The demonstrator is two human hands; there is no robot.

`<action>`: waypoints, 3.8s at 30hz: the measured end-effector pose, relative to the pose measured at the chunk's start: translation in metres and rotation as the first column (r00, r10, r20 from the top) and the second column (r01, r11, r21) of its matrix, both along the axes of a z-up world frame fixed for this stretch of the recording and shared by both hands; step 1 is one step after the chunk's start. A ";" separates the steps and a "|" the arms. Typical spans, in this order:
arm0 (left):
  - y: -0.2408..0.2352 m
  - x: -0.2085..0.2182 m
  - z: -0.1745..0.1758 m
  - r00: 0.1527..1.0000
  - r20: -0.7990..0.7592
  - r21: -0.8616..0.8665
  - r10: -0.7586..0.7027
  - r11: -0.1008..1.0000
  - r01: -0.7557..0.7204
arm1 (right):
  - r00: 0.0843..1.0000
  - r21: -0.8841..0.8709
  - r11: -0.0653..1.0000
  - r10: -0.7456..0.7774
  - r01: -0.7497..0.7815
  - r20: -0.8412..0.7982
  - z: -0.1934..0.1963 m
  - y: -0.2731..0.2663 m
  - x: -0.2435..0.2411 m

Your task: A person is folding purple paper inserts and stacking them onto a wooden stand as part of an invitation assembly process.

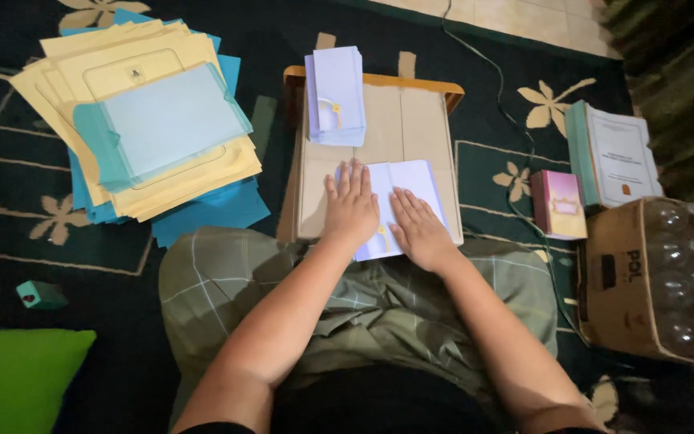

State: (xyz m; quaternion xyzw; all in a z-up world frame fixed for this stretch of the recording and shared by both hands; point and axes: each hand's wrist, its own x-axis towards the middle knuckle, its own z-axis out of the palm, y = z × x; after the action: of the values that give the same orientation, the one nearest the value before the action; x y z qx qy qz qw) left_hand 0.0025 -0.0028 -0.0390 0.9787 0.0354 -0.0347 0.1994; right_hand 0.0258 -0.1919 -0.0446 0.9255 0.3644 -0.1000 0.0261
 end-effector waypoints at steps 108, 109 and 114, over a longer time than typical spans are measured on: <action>0.125 0.074 0.006 0.930 0.169 -0.779 0.327 0.623 -0.077 | 0.968 0.793 0.566 -0.221 0.226 -0.118 0.010 0.167 0.127; 0.126 0.074 0.006 0.929 0.172 -0.779 0.328 0.622 -0.075 | 0.969 0.793 0.567 -0.221 0.223 -0.114 0.017 0.165 0.124; 0.132 0.076 -0.005 0.929 0.201 -0.798 0.310 0.602 -0.028 | 0.960 0.758 0.589 -0.189 0.281 -0.208 0.027 0.149 0.122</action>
State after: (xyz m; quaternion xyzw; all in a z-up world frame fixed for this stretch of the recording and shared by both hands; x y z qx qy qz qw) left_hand 0.0783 0.1288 -0.0439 0.7769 0.0777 0.1315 0.6108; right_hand 0.1480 -0.0425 -0.0180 0.8777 0.2468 0.0169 -0.4103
